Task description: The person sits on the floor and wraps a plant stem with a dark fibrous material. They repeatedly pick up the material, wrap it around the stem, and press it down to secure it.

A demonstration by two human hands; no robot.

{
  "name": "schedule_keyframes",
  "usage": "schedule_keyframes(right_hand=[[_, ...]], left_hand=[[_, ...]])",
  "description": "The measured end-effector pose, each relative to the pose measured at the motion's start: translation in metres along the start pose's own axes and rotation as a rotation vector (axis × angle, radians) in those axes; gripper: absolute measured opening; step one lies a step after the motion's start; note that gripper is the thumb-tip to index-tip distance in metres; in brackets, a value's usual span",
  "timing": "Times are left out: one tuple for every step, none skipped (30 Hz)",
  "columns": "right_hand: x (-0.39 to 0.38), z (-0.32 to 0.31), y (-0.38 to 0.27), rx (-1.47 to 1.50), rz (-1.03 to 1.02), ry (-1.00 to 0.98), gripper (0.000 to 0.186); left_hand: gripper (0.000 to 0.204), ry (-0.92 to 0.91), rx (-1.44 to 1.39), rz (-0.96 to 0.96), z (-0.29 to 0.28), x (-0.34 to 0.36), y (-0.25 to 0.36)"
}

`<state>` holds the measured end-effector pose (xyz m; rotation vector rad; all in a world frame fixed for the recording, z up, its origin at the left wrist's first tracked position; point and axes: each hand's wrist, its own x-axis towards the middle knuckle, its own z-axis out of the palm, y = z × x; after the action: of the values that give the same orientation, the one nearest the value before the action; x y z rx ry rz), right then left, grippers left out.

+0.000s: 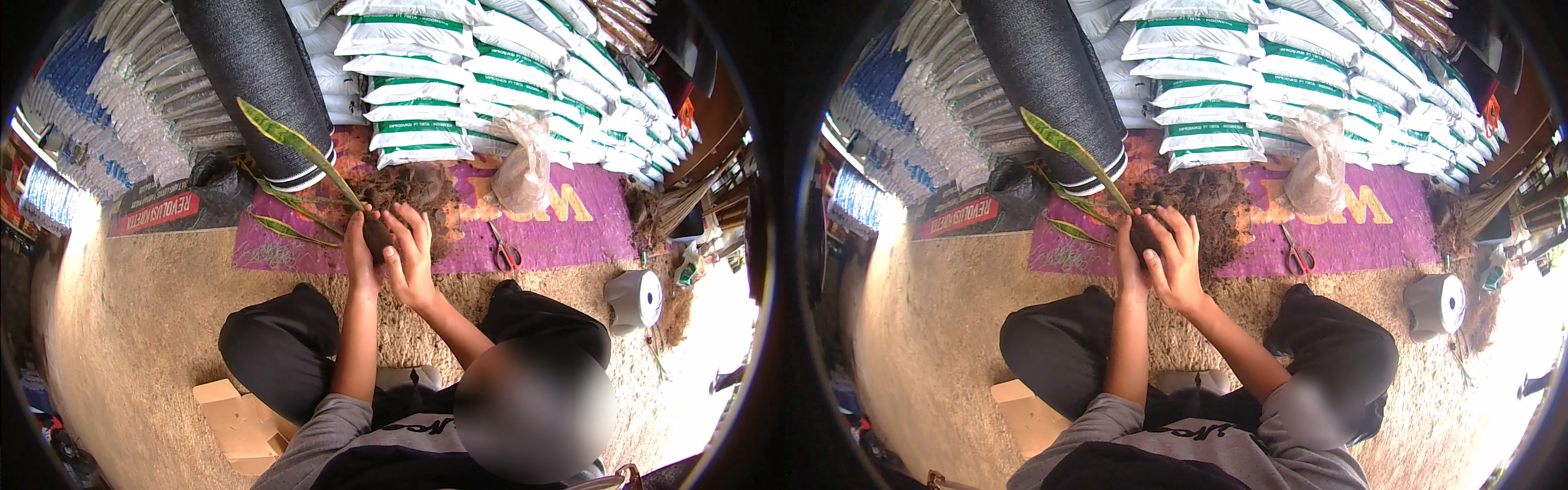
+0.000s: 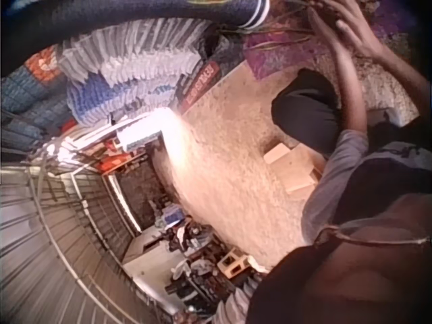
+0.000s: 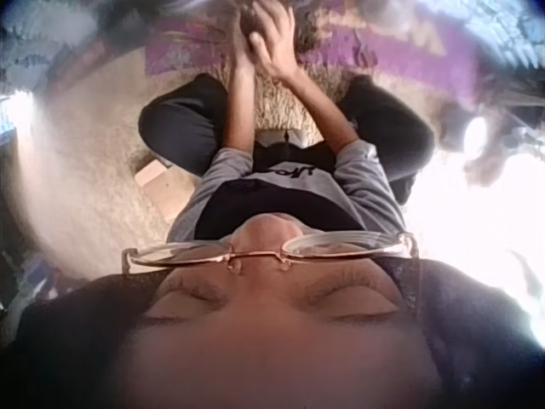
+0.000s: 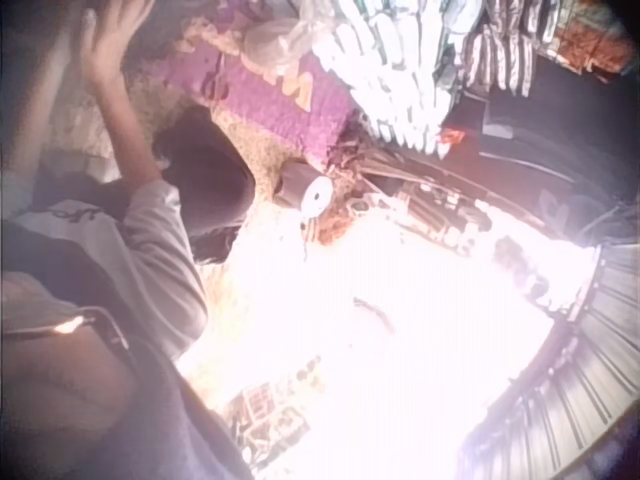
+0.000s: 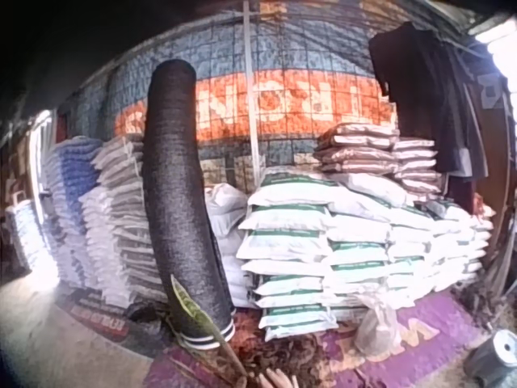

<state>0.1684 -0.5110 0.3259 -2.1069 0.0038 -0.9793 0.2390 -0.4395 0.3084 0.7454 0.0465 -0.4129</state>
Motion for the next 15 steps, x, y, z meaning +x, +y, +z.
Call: schedule_keyframes(right_hand=[[0.004, -0.001, -0.003, -0.038, -0.016, 0.001, 0.053], [0.004, 0.003, -0.004, -0.045, -0.033, -0.048, 0.055], [0.004, 0.007, -0.004, -0.049, -0.053, -0.095, 0.057], [0.001, 0.008, -0.003, -0.048, -0.018, -0.088, 0.059], [0.001, 0.009, -0.002, -0.033, -0.011, -0.102, 0.060], [-0.002, 0.008, 0.004, -0.031, 0.010, -0.114, 0.060], [-0.003, 0.006, 0.007, -0.026, 0.027, -0.125, 0.061], [-0.001, 0.005, 0.005, -0.024, 0.006, -0.123, 0.061], [0.000, 0.005, 0.005, 0.018, 0.010, -0.075, 0.061], [0.001, 0.005, 0.005, 0.061, 0.015, -0.027, 0.061], [0.002, 0.005, 0.005, 0.103, 0.020, 0.021, 0.061], [0.003, 0.002, 0.008, 0.072, 0.048, 0.029, 0.059], [0.004, 0.002, 0.010, -0.005, 0.034, -0.025, 0.057], [0.001, 0.004, 0.009, 0.003, 0.047, -0.049, 0.055], [-0.002, 0.008, 0.009, 0.007, 0.059, -0.071, 0.054]], left_hand=[[0.030, -0.007, -0.014, -0.041, 0.002, -0.003, -0.001], [0.030, -0.130, 0.112, 0.006, -0.010, 0.005, -0.012], [0.030, -0.119, 0.073, 0.116, 0.006, -0.009, -0.017], [0.029, -0.157, 0.213, 0.143, -0.009, -0.002, -0.023], [0.029, -0.193, 0.353, 0.171, -0.020, 0.006, -0.027], [0.029, -0.166, 0.342, 0.168, -0.010, 0.001, -0.026], [0.029, -0.139, 0.333, 0.170, 0.009, -0.010, -0.017], [0.030, -0.108, 0.327, 0.183, 0.020, -0.016, -0.009], [0.033, -0.114, 0.332, 0.140, 0.016, -0.011, -0.003], [0.035, -0.081, 0.196, 0.057, 0.015, -0.010, -0.002], [0.037, -0.048, 0.058, -0.027, 0.013, -0.010, -0.002], [0.041, -0.059, 0.015, -0.037, 0.014, -0.011, 0.000], [0.042, -0.032, 0.018, -0.031, 0.015, -0.012, -0.001], [0.042, -0.005, 0.022, -0.026, 0.017, -0.013, -0.002], [0.043, 0.019, 0.024, -0.023, 0.019, -0.014, -0.004]])
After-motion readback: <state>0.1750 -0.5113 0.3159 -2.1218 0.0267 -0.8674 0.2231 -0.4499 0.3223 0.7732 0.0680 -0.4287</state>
